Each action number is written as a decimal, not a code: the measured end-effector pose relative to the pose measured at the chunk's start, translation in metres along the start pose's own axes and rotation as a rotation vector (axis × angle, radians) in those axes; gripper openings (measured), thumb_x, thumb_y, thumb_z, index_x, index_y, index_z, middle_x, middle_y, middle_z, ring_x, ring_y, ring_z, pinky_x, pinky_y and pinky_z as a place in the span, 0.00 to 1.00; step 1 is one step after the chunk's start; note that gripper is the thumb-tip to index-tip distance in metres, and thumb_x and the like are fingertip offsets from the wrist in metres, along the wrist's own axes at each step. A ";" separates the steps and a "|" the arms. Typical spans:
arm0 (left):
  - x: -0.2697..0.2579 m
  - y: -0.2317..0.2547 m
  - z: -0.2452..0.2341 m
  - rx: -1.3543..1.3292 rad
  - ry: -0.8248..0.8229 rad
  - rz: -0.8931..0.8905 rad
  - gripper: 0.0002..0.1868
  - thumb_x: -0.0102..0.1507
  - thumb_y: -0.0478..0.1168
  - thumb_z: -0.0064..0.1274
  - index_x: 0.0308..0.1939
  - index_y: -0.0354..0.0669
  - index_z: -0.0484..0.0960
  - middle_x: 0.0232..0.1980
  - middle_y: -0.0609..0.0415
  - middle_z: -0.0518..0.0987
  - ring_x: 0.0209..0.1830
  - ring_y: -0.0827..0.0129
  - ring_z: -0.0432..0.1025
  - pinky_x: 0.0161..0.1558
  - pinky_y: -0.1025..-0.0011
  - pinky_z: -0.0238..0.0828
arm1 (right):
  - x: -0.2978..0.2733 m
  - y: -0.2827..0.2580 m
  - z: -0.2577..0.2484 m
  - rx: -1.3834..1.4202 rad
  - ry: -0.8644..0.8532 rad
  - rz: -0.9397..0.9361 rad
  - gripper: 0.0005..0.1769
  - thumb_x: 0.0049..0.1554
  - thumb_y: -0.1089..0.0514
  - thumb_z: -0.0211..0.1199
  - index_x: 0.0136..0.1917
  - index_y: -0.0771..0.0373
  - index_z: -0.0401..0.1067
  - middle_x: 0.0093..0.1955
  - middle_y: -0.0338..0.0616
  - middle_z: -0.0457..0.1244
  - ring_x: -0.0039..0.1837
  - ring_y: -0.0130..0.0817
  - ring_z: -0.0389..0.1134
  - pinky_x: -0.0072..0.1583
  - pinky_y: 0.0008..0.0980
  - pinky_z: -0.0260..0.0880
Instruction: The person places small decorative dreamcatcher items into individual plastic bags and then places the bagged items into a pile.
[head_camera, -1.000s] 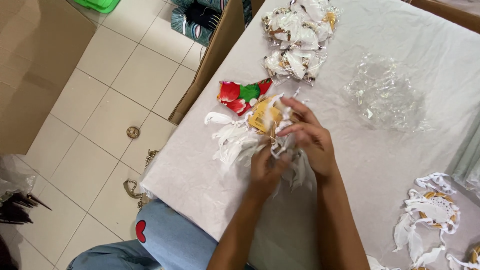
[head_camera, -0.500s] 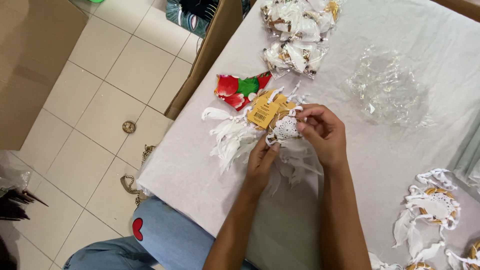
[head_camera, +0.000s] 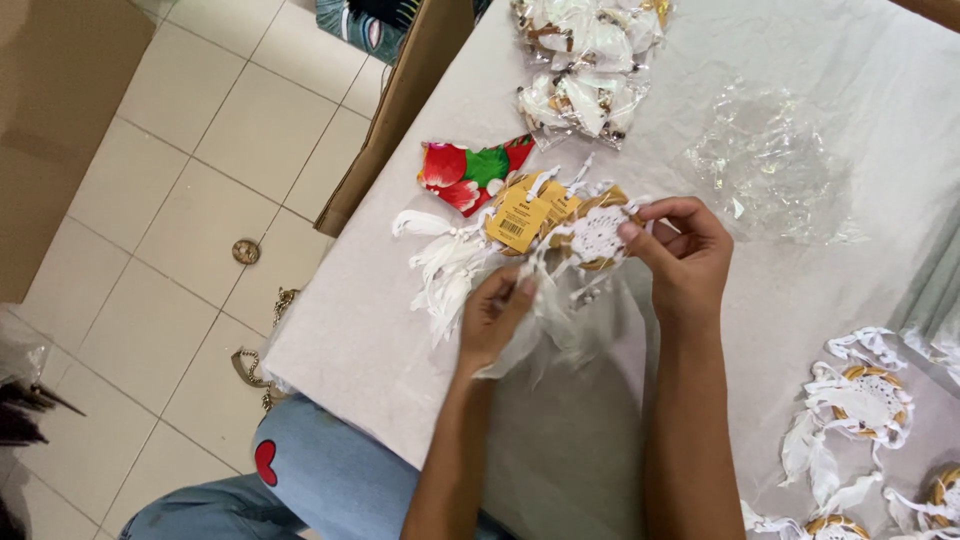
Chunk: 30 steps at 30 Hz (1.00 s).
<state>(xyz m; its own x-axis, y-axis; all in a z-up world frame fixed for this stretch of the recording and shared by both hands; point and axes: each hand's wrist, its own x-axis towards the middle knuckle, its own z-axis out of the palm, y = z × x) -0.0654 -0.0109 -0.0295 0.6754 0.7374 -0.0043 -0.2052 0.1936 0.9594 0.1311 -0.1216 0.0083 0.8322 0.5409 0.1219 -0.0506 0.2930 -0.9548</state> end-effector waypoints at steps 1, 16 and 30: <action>-0.002 0.010 -0.001 -0.001 -0.004 -0.001 0.05 0.68 0.37 0.57 0.46 0.41 0.85 0.33 0.58 0.80 0.36 0.79 0.70 0.38 0.78 0.68 | 0.001 0.002 -0.004 -0.002 0.004 -0.002 0.15 0.54 0.69 0.74 0.49 0.71 0.69 0.47 0.47 0.64 0.43 0.29 0.73 0.45 0.23 0.79; 0.002 0.109 -0.005 0.647 0.320 0.155 0.04 0.65 0.37 0.59 0.43 0.44 0.84 0.46 0.49 0.84 0.46 0.55 0.80 0.46 0.64 0.77 | 0.007 -0.015 0.001 -0.091 0.151 0.046 0.12 0.57 0.67 0.73 0.50 0.69 0.71 0.45 0.43 0.65 0.43 0.26 0.73 0.46 0.23 0.79; 0.038 0.064 0.058 0.399 0.194 -0.043 0.20 0.54 0.53 0.72 0.44 0.49 0.89 0.33 0.52 0.86 0.41 0.70 0.81 0.48 0.72 0.72 | 0.006 -0.025 0.015 -0.043 0.029 0.042 0.15 0.62 0.57 0.66 0.57 0.70 0.72 0.49 0.49 0.67 0.47 0.28 0.72 0.48 0.25 0.80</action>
<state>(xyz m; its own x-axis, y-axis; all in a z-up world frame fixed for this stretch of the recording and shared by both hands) -0.0120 -0.0080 0.0479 0.5242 0.8493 -0.0626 0.1352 -0.0104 0.9908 0.1285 -0.1137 0.0368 0.8456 0.5286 0.0742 -0.0622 0.2357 -0.9698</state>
